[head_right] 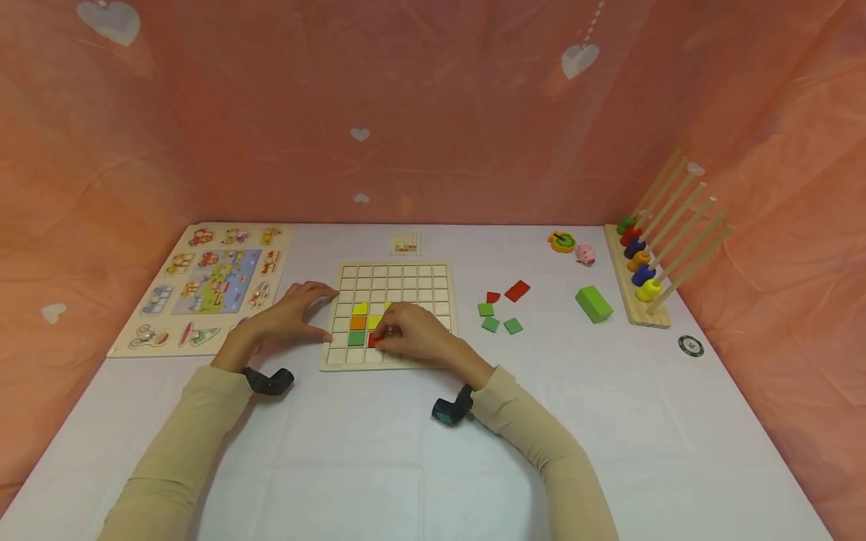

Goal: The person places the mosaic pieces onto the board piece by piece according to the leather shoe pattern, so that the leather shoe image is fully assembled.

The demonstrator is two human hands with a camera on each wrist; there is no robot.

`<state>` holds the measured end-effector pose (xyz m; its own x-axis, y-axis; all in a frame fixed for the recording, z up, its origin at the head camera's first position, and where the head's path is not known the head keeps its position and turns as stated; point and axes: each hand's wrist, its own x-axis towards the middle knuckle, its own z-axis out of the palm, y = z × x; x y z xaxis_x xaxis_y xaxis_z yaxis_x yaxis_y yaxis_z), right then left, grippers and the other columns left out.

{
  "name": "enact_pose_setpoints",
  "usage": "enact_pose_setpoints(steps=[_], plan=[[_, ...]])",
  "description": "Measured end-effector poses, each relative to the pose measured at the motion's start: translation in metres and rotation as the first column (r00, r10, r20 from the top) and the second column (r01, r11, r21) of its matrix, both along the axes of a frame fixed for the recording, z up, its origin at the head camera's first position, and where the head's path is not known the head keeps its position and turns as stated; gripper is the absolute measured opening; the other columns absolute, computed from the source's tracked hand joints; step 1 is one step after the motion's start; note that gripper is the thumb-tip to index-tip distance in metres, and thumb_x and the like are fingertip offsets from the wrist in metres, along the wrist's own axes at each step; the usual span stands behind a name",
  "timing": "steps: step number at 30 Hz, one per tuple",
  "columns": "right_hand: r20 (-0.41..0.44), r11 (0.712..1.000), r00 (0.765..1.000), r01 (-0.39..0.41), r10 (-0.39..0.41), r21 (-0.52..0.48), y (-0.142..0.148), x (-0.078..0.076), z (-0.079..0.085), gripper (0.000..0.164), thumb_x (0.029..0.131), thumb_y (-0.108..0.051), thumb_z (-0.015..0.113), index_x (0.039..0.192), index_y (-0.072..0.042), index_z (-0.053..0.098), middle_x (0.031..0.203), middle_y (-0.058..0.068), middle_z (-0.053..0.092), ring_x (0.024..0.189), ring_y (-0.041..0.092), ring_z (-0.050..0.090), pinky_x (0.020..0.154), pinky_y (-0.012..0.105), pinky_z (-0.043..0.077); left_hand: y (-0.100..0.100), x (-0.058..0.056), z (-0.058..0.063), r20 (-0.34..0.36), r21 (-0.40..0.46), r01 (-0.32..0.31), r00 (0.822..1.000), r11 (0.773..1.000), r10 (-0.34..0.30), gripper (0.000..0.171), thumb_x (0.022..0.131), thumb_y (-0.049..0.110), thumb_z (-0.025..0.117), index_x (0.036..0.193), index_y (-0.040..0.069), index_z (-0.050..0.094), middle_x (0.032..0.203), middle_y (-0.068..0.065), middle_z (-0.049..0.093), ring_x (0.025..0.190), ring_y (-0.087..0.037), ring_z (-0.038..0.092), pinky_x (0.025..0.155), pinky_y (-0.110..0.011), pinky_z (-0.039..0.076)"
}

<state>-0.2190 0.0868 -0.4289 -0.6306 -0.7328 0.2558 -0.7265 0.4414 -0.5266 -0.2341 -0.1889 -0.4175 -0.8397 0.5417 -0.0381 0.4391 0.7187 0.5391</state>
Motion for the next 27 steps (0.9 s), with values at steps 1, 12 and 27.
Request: enact_pose_setpoints(steps=[1,12,27], plan=[[-0.003,1.0,1.0,-0.004,0.004,0.001,0.0,0.0,0.0,0.013,0.08,-0.022,0.074,0.091,-0.014,0.073,0.088,-0.007,0.064,0.083,0.006,0.053,0.076,0.023,0.044,0.0,0.0,0.0,0.0,0.001,0.0,1.0,1.0,0.0,0.079,0.072,0.028,0.08,0.135,0.001,0.042,0.138,-0.017,0.037,0.126,-0.035,0.028,0.106,-0.051,0.026],[0.022,1.0,1.0,0.011,-0.011,0.006,-0.002,0.001,0.002,0.013,0.083,-0.023,0.071,0.093,-0.015,0.074,0.092,-0.006,0.06,0.085,0.006,0.052,0.075,0.022,0.045,-0.001,0.0,0.0,-0.005,0.005,0.006,1.0,1.0,-0.006,0.08,0.071,0.03,0.08,0.136,0.0,0.042,0.138,-0.02,0.037,0.125,-0.037,0.03,0.105,-0.053,0.025],[0.014,0.972,0.981,0.194,-0.194,-0.136,0.08,-0.028,0.017,0.021,0.084,-0.008,0.068,0.104,-0.003,0.068,0.094,0.009,0.064,0.08,0.018,0.056,0.069,0.031,0.048,-0.001,-0.001,-0.002,-0.009,-0.008,0.002,1.0,1.0,-0.002,0.081,0.071,0.033,0.08,0.135,0.001,0.043,0.14,-0.02,0.036,0.125,-0.037,0.029,0.106,-0.052,0.025]])
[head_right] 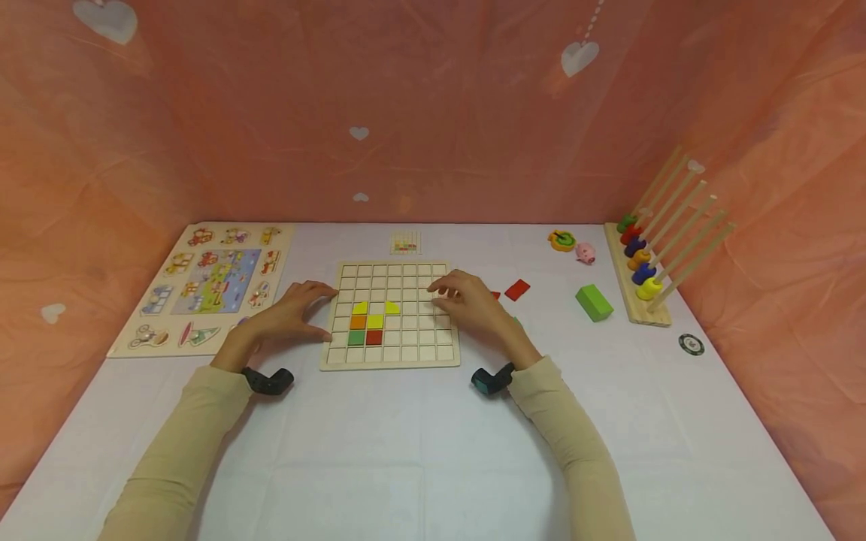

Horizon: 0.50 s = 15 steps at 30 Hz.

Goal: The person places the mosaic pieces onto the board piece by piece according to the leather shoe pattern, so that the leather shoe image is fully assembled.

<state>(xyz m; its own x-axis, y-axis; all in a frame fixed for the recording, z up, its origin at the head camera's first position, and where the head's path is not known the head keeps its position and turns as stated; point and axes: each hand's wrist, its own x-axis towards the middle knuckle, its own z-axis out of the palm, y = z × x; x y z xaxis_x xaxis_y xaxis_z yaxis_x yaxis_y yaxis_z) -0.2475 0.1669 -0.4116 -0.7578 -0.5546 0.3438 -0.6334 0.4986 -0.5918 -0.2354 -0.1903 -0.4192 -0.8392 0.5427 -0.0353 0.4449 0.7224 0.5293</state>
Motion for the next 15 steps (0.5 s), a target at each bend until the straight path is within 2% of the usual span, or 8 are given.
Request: enact_pose_setpoints(steps=[6,10,15], plan=[[-0.033,0.993,0.992,0.12,-0.12,0.004,0.045,-0.006,0.0,0.021,0.083,-0.005,0.069,0.104,-0.002,0.068,0.095,0.012,0.064,0.08,0.021,0.055,0.066,0.033,0.049,0.0,-0.001,0.0,0.01,-0.006,-0.008,1.0,1.0,0.008,0.081,0.071,0.031,0.08,0.136,0.002,0.043,0.14,-0.02,0.035,0.126,-0.037,0.029,0.106,-0.053,0.025],[0.05,0.981,0.981,0.187,-0.189,0.046,0.068,-0.005,0.003,0.024,0.085,-0.001,0.064,0.109,0.0,0.066,0.104,0.016,0.062,0.087,0.026,0.053,0.072,0.038,0.048,0.001,-0.001,0.001,0.022,-0.015,-0.016,1.0,1.0,0.017,0.081,0.071,0.031,0.08,0.137,0.003,0.042,0.141,-0.019,0.034,0.127,-0.036,0.028,0.107,-0.052,0.025],[0.161,0.962,0.956,0.221,-0.247,0.159,0.09,-0.005,0.005,0.037,0.083,0.01,0.049,0.116,0.0,0.061,0.115,0.018,0.057,0.096,0.03,0.05,0.085,0.045,0.045,0.001,-0.001,0.002,0.021,-0.015,-0.012,1.0,1.0,0.012,0.082,0.071,0.032,0.08,0.137,0.002,0.042,0.141,-0.019,0.034,0.127,-0.036,0.028,0.107,-0.052,0.025]])
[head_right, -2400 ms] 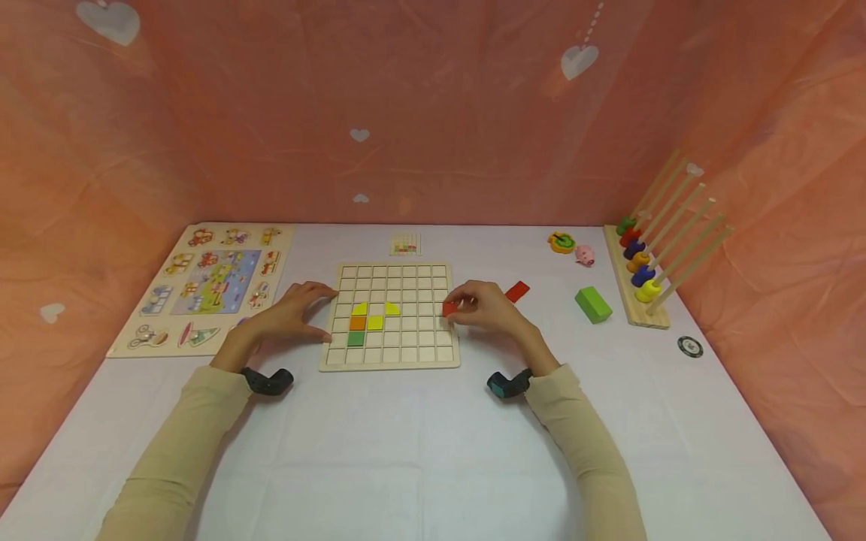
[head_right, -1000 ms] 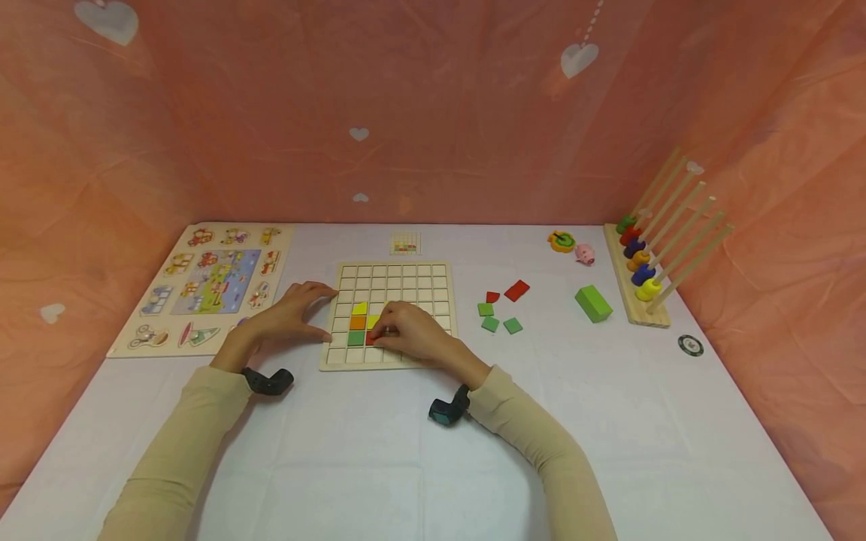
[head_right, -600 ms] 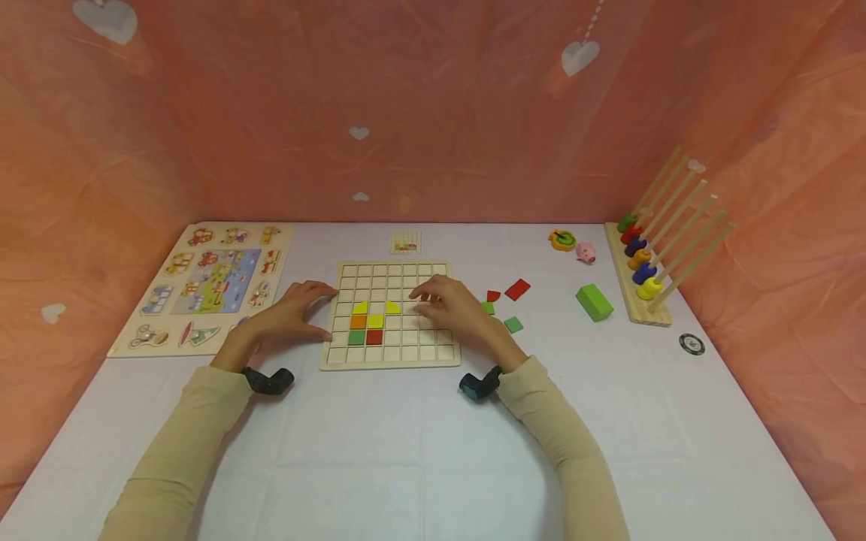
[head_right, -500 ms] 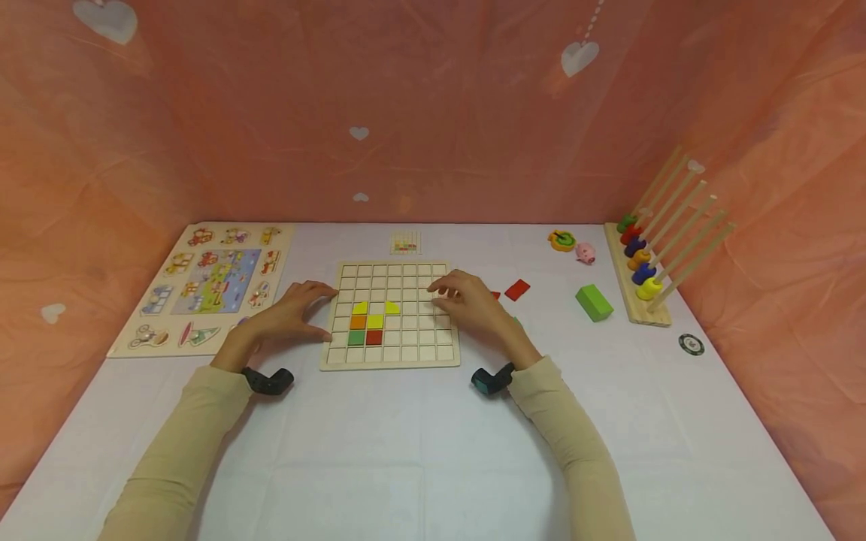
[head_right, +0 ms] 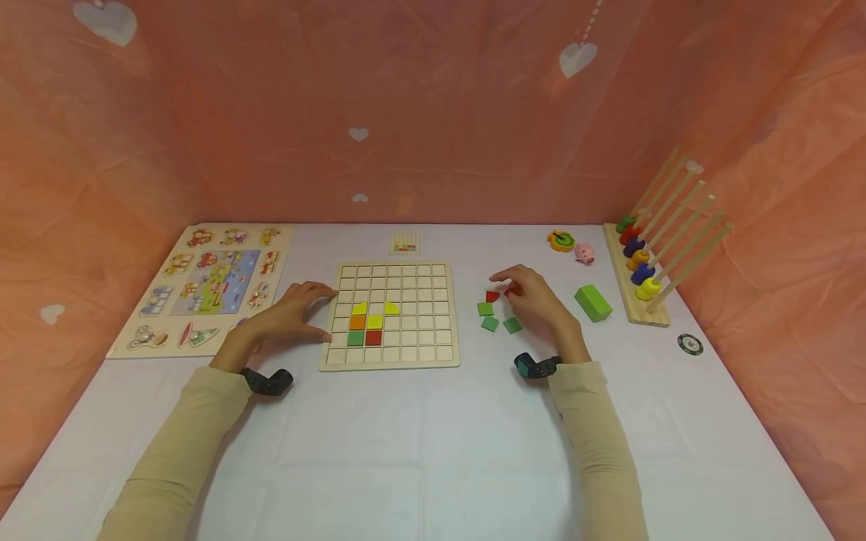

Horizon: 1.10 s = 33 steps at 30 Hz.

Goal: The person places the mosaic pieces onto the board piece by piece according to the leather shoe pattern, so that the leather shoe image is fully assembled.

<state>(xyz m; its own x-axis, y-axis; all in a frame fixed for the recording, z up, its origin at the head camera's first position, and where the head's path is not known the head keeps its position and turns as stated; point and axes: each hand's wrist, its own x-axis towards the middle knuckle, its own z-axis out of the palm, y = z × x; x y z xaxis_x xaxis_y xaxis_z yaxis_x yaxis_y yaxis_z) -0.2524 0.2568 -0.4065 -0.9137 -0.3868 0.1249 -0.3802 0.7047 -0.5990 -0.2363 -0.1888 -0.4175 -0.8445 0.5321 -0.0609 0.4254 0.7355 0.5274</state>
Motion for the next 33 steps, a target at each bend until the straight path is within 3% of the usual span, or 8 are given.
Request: enact_pose_setpoints(steps=[3,7,14,21,27,33], plan=[[0.04,0.999,0.999,-0.01,0.009,0.039,0.009,-0.001,-0.003,0.047,0.077,0.016,0.042,0.118,0.001,0.06,0.118,0.02,0.056,0.101,0.032,0.049,0.088,0.047,0.044,0.0,0.0,-0.001,-0.005,0.006,0.007,1.0,1.0,-0.007,0.082,0.071,0.032,0.08,0.137,0.002,0.042,0.141,-0.02,0.034,0.126,-0.037,0.029,0.106,-0.053,0.025],[0.048,0.997,0.998,-0.042,0.039,0.072,0.015,-0.002,-0.007,0.046,0.077,0.018,0.04,0.116,0.005,0.06,0.117,0.023,0.056,0.105,0.035,0.048,0.091,0.05,0.042,-0.001,-0.001,-0.002,-0.003,0.008,0.01,1.0,1.0,-0.01,0.083,0.071,0.032,0.08,0.138,0.003,0.041,0.142,-0.02,0.033,0.127,-0.037,0.028,0.106,-0.053,0.024],[0.016,0.995,1.0,0.005,-0.006,0.097,0.018,-0.002,-0.011,0.03,0.085,0.008,0.056,0.115,0.005,0.061,0.112,0.023,0.056,0.101,0.035,0.051,0.089,0.049,0.044,-0.001,0.0,-0.002,-0.012,0.014,0.017,1.0,1.0,-0.017,0.082,0.071,0.033,0.08,0.137,0.002,0.041,0.141,-0.02,0.034,0.126,-0.037,0.028,0.106,-0.053,0.024],[0.035,0.997,0.998,0.054,-0.056,0.058,0.01,0.0,-0.011,0.03,0.087,-0.002,0.062,0.116,0.004,0.061,0.112,0.021,0.058,0.1,0.032,0.052,0.089,0.047,0.045,-0.002,0.0,-0.001,-0.002,0.018,0.009,1.0,1.0,-0.009,0.082,0.071,0.032,0.08,0.137,0.003,0.042,0.141,-0.019,0.034,0.127,-0.036,0.028,0.107,-0.053,0.024],[-0.027,0.998,0.998,-0.049,0.048,-0.026,-0.02,0.002,-0.005,0.031,0.085,-0.004,0.065,0.115,0.004,0.062,0.105,0.018,0.061,0.092,0.028,0.055,0.08,0.04,0.049,-0.002,0.0,0.0,-0.005,0.017,0.006,1.0,1.0,-0.006,0.082,0.071,0.031,0.081,0.137,0.002,0.042,0.141,-0.02,0.034,0.126,-0.036,0.028,0.107,-0.052,0.024],[-0.055,0.979,0.979,-0.197,0.194,-0.057,-0.056,0.009,-0.003,0.03,0.082,-0.002,0.068,0.112,0.004,0.064,0.102,0.013,0.062,0.087,0.022,0.057,0.073,0.033,0.05,-0.001,0.0,-0.001,-0.007,0.017,0.011,1.0,1.0,-0.011,0.082,0.071,0.032,0.08,0.137,0.002,0.042,0.141,-0.02,0.034,0.127,-0.036,0.028,0.107,-0.052,0.024]])
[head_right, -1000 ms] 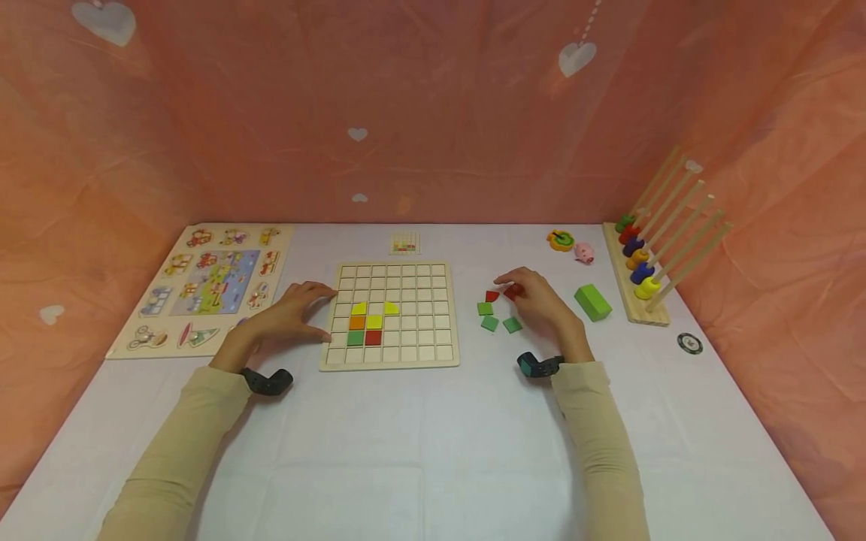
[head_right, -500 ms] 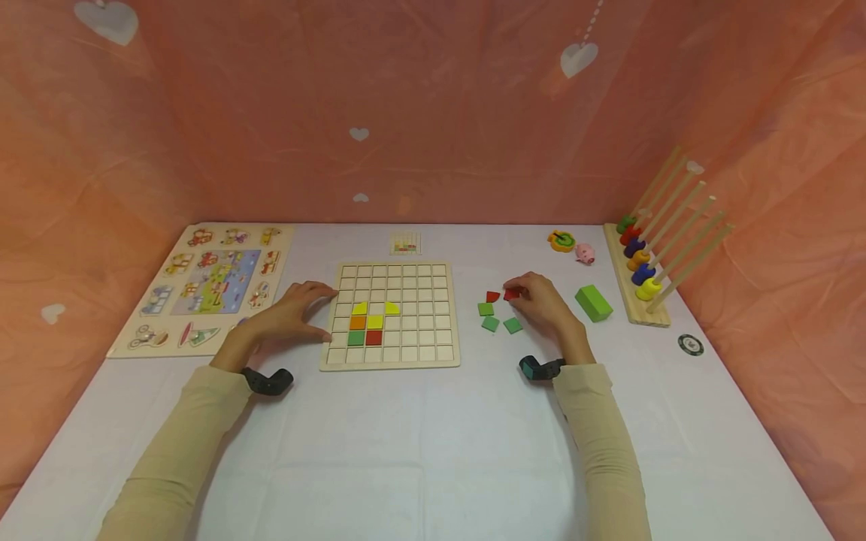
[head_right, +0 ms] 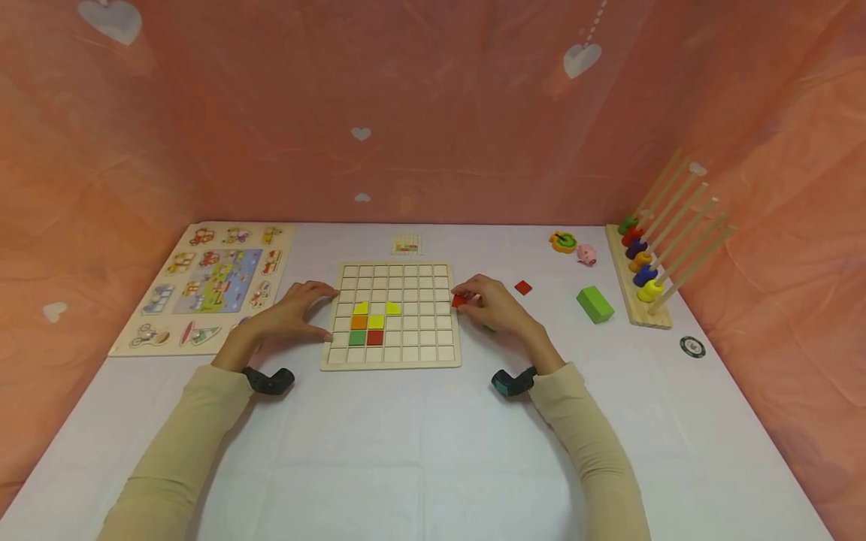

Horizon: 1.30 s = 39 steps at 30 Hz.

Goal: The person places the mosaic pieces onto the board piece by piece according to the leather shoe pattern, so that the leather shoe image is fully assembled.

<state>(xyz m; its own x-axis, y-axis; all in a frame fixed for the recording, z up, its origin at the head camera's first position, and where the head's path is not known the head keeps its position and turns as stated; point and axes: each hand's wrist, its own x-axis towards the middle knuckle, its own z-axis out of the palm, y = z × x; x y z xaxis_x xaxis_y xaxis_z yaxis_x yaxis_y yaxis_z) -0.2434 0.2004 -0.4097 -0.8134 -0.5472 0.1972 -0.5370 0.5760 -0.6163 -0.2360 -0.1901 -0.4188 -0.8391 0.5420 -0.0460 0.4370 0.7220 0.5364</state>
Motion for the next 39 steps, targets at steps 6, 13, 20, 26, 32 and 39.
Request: enact_pose_setpoints(steps=[6,13,20,26,32,39], plan=[[0.0,0.995,0.995,-0.095,0.095,0.004,-0.031,0.008,-0.005,0.03,0.081,-0.005,0.07,0.11,0.001,0.065,0.101,0.008,0.063,0.086,0.018,0.056,0.074,0.03,0.049,0.001,0.0,0.001,-0.005,-0.001,0.001,1.0,1.0,-0.001,0.082,0.071,0.032,0.08,0.137,0.002,0.042,0.141,-0.02,0.034,0.127,-0.037,0.028,0.107,-0.053,0.024],[0.021,0.985,0.985,-0.17,0.17,0.011,-0.061,0.021,-0.008,0.029,0.084,-0.011,0.068,0.112,-0.004,0.064,0.104,0.003,0.06,0.085,0.015,0.05,0.072,0.025,0.044,0.001,0.0,0.001,-0.004,-0.01,-0.001,1.0,1.0,0.001,0.083,0.071,0.032,0.08,0.138,0.003,0.041,0.141,-0.02,0.034,0.126,-0.036,0.029,0.106,-0.053,0.025],[-0.027,0.97,0.97,-0.243,0.242,-0.023,-0.084,0.026,-0.015,0.019,0.083,-0.01,0.069,0.102,-0.008,0.065,0.099,-0.001,0.064,0.09,0.012,0.053,0.082,0.028,0.043,0.001,0.002,0.003,0.002,-0.013,-0.009,1.0,1.0,0.009,0.083,0.071,0.032,0.08,0.138,0.003,0.041,0.141,-0.019,0.034,0.126,-0.035,0.029,0.106,-0.053,0.025],[-0.093,0.961,0.956,-0.276,0.277,0.023,-0.093,0.027,-0.02,0.008,0.084,-0.012,0.068,0.092,-0.011,0.069,0.094,-0.004,0.065,0.094,0.012,0.054,0.092,0.031,0.039,0.001,0.001,0.001,0.009,-0.013,-0.012,1.0,1.0,0.012,0.083,0.071,0.033,0.08,0.139,0.004,0.04,0.141,-0.019,0.034,0.127,-0.036,0.028,0.107,-0.053,0.024],[-0.113,0.971,0.964,-0.237,0.239,0.032,-0.091,0.03,-0.018,0.009,0.083,-0.015,0.071,0.091,-0.012,0.074,0.097,-0.001,0.063,0.097,0.016,0.053,0.089,0.033,0.041,0.0,0.001,0.002,-0.007,-0.016,-0.003,1.0,1.0,0.003,0.084,0.071,0.033,0.08,0.138,0.002,0.04,0.14,-0.021,0.035,0.126,-0.037,0.029,0.106,-0.054,0.024],[-0.11,0.964,0.958,-0.26,0.265,0.057,-0.09,0.028,-0.016,0.011,0.083,-0.014,0.071,0.093,-0.011,0.073,0.094,-0.003,0.066,0.094,0.014,0.054,0.088,0.03,0.041,0.001,0.002,0.002,0.002,-0.017,-0.012,1.0,1.0,0.012,0.084,0.071,0.033,0.08,0.139,0.003,0.04,0.141,-0.019,0.034,0.127,-0.035,0.028,0.107,-0.053,0.025]])
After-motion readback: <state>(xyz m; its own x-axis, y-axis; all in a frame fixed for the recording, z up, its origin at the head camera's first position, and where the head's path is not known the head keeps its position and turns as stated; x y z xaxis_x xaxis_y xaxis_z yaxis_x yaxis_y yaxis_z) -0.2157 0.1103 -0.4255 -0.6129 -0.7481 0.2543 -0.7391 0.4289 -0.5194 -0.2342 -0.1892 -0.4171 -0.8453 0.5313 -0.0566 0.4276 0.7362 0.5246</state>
